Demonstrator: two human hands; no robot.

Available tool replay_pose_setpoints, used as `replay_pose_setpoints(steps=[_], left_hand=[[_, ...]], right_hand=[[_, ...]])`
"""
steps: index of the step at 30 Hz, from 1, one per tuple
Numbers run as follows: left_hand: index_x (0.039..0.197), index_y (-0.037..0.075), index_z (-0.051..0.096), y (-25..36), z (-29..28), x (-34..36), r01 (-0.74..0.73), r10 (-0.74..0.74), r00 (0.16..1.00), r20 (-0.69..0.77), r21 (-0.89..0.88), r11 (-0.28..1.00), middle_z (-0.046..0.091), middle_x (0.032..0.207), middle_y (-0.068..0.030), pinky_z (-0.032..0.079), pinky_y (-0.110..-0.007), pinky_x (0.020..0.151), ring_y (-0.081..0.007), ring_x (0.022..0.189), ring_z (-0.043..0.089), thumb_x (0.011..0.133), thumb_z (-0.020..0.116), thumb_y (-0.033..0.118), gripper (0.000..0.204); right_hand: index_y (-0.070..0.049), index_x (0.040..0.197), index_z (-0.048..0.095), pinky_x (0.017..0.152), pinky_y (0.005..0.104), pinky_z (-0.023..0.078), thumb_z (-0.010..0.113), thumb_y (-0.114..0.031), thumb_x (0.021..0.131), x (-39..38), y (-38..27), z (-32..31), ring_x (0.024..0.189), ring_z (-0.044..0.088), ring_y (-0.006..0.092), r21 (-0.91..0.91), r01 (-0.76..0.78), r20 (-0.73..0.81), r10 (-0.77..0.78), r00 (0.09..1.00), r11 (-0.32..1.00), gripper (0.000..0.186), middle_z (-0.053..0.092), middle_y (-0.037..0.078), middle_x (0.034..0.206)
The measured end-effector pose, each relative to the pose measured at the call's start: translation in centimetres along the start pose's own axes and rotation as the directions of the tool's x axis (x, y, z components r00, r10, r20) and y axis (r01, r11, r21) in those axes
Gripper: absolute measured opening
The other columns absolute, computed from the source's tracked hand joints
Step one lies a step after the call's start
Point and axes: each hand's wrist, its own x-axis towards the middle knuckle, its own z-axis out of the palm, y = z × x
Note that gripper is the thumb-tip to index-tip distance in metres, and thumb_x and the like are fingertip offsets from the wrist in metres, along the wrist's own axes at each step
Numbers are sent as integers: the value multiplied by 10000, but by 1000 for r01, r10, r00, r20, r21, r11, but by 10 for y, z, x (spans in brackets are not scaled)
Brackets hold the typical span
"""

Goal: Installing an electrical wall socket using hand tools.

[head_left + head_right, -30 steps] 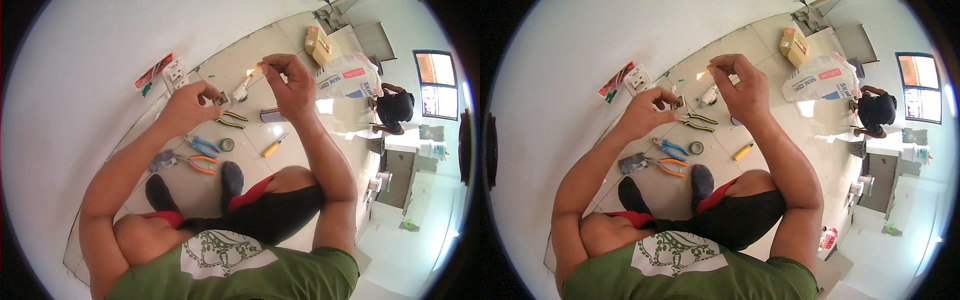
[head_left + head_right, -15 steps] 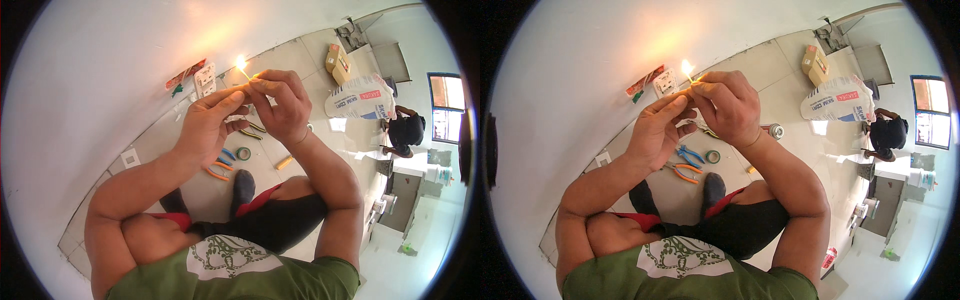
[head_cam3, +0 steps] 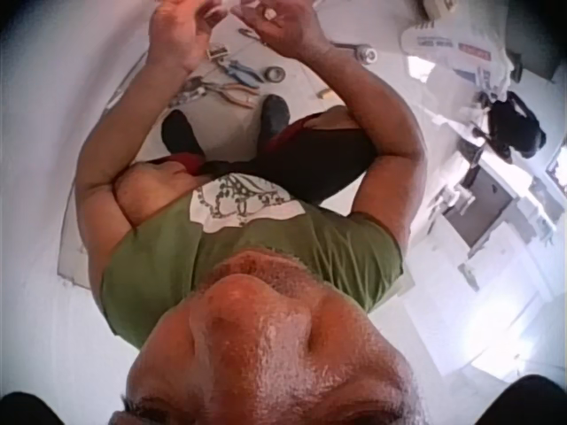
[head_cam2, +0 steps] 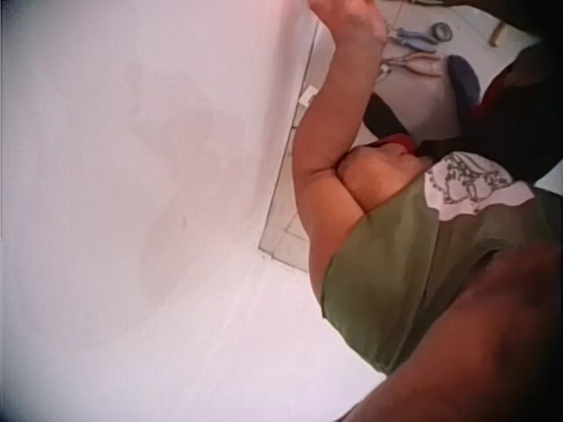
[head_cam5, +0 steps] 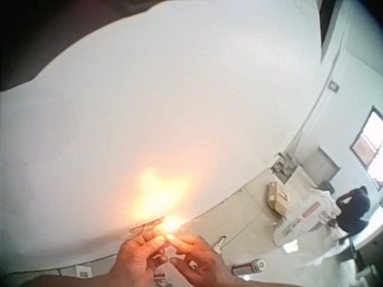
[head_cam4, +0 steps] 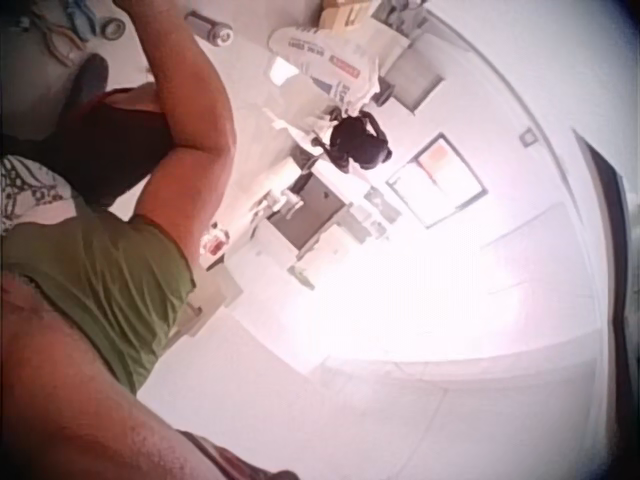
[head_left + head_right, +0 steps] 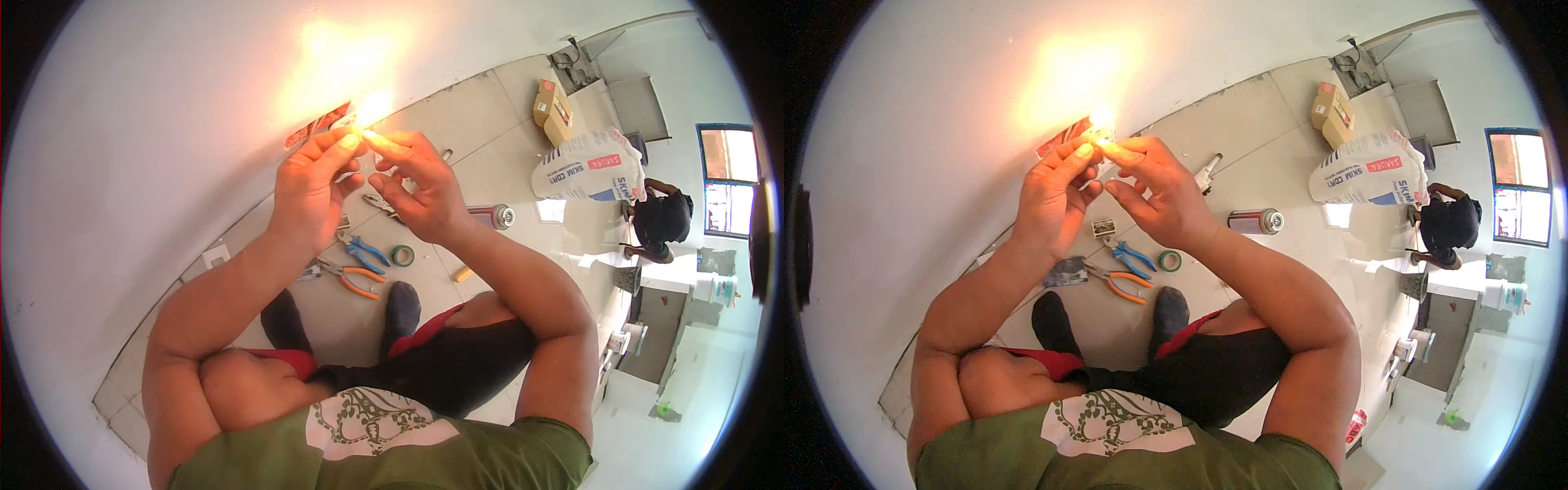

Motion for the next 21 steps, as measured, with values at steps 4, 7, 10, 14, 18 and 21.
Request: replay_pose_setpoints(steps=[4,7,10,14,18,21], left_hand=[[1070,65,693,-3,-21,1,-221,276,952,-134,323,920,716,970,-35,548,-259,713,-79,812,635,999,650,136,108],[1037,47,698,-5,-37,4,-312,445,888,-120,554,772,728,940,-62,566,-262,657,-103,762,670,980,686,139,109],[1015,23,698,-15,-45,9,-330,508,849,-147,603,726,735,921,-79,581,-269,627,-129,721,700,965,712,140,129],[1024,3,688,-26,-54,22,-403,675,737,-18,791,461,737,909,-83,594,-269,609,-123,696,705,973,697,122,129],[1031,3,679,-30,-59,28,-409,729,677,103,876,256,735,866,-88,594,-263,567,-90,675,684,973,688,101,114],[1032,18,672,-34,-69,41,-412,783,566,258,911,-3,727,803,-83,569,-263,535,-81,665,681,970,691,100,104]], right_hand=[[-70,1325,576,848,382,547,769,-286,837,-2,42,6,1003,645,285,-173,-348,2,354,935,921,567,587,153,1230],[-74,1346,519,931,467,522,764,-366,829,13,72,14,1127,601,382,-385,-288,-46,294,955,877,643,571,166,1276],[-82,1338,531,938,457,523,758,-365,841,2,86,21,1142,604,367,-408,-365,-11,395,919,837,615,572,159,1278],[-93,1329,546,942,449,526,740,-350,865,-29,100,9,1151,609,354,-525,-187,195,331,923,830,564,574,148,1284],[-104,1265,609,935,451,534,711,-345,896,-44,109,-6,1119,637,341,-643,-223,300,509,806,732,452,610,129,1233],[-106,1219,642,922,457,541,703,-353,904,-54,120,-12,1081,658,341,-660,-243,320,558,766,711,405,634,124,1188]])
